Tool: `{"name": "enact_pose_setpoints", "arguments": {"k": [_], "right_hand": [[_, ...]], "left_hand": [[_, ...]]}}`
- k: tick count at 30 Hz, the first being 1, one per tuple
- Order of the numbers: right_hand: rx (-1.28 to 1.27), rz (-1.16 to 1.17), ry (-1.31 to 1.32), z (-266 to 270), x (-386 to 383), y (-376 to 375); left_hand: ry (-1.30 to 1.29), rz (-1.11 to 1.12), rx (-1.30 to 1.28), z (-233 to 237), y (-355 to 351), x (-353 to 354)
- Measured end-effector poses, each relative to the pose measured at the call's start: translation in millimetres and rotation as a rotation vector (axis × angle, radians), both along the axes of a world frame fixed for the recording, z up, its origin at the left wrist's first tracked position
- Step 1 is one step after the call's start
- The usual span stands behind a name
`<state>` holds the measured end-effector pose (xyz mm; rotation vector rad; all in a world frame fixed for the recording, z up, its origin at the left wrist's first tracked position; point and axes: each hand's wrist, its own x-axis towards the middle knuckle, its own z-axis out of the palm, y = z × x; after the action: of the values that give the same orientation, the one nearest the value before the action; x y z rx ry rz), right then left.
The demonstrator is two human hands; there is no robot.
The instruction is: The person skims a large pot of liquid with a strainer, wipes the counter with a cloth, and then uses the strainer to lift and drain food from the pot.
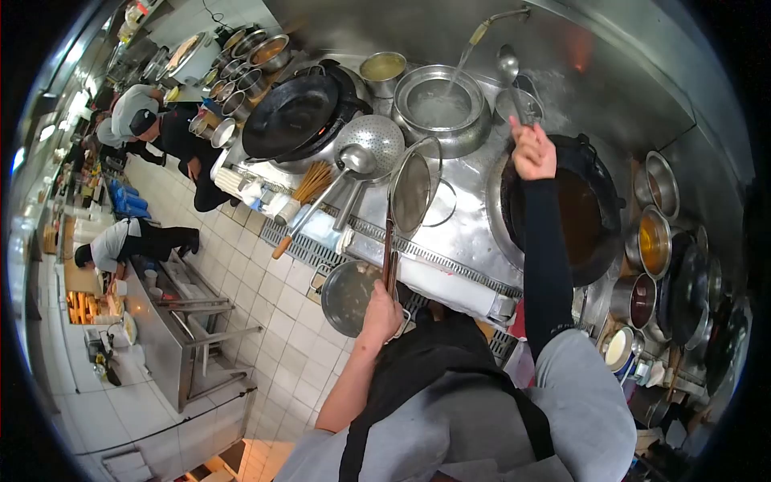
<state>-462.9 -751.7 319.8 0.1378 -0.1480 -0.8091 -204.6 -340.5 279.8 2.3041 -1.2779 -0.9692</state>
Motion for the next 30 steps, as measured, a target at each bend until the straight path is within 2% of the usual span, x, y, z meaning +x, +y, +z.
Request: {"name": "enact_pose_setpoints", "arguments": {"k": [1, 6, 8, 11, 14, 16, 17, 18, 20, 21, 24, 30], "right_hand": [[-0.006, 0.021, 0.067, -4.7, -5.2, 12.0], [-0.172, 0.007, 0.794, -32.5, 22.1, 67.4], [-0.295, -0.041, 1.228, -28.4, 48.2, 71.4], [-0.754, -0.118, 1.955, -38.5, 84.4, 45.4], [-1.151, -0.174, 2.411, -48.4, 107.5, 17.5], [-1.210, -0.097, 2.420, -56.6, 115.5, -6.7], [-1.147, -0.011, 2.280, -63.9, 115.4, -21.7], [-0.897, 0.139, 1.865, -65.4, 110.2, -34.8], [-0.182, 0.299, 1.006, -69.0, 89.4, -41.0], [-0.006, 0.207, 0.870, -59.2, 81.7, -22.1], [-0.057, 0.207, 0.670, -71.4, 50.7, 25.3], [-0.102, 0.097, 0.728, -23.5, 10.4, 127.6]], "left_hand": [[0.003, 0.003, -0.008, 2.4, -0.2, -0.6], [0.026, -0.013, 0.001, 11.8, -3.1, -4.9], [0.012, -0.027, -0.037, 12.1, -2.5, -6.1], [-0.005, -0.028, -0.066, 10.9, -1.0, -8.2], [-0.033, -0.023, -0.077, 1.5, 5.5, -12.1], [-0.031, -0.019, -0.040, 13.8, 6.0, -20.0], [-0.029, -0.017, -0.021, 17.9, 6.1, -22.5], [-0.034, -0.030, -0.046, 11.8, 7.5, -22.4], [-0.042, -0.043, -0.090, -6.2, 15.9, -20.0], [-0.047, -0.035, -0.074, -6.9, 19.7, -19.9], [-0.055, -0.032, -0.099, -14.8, 13.4, -15.9], [-0.074, -0.022, -0.174, -37.4, -0.4, 2.9]]}}
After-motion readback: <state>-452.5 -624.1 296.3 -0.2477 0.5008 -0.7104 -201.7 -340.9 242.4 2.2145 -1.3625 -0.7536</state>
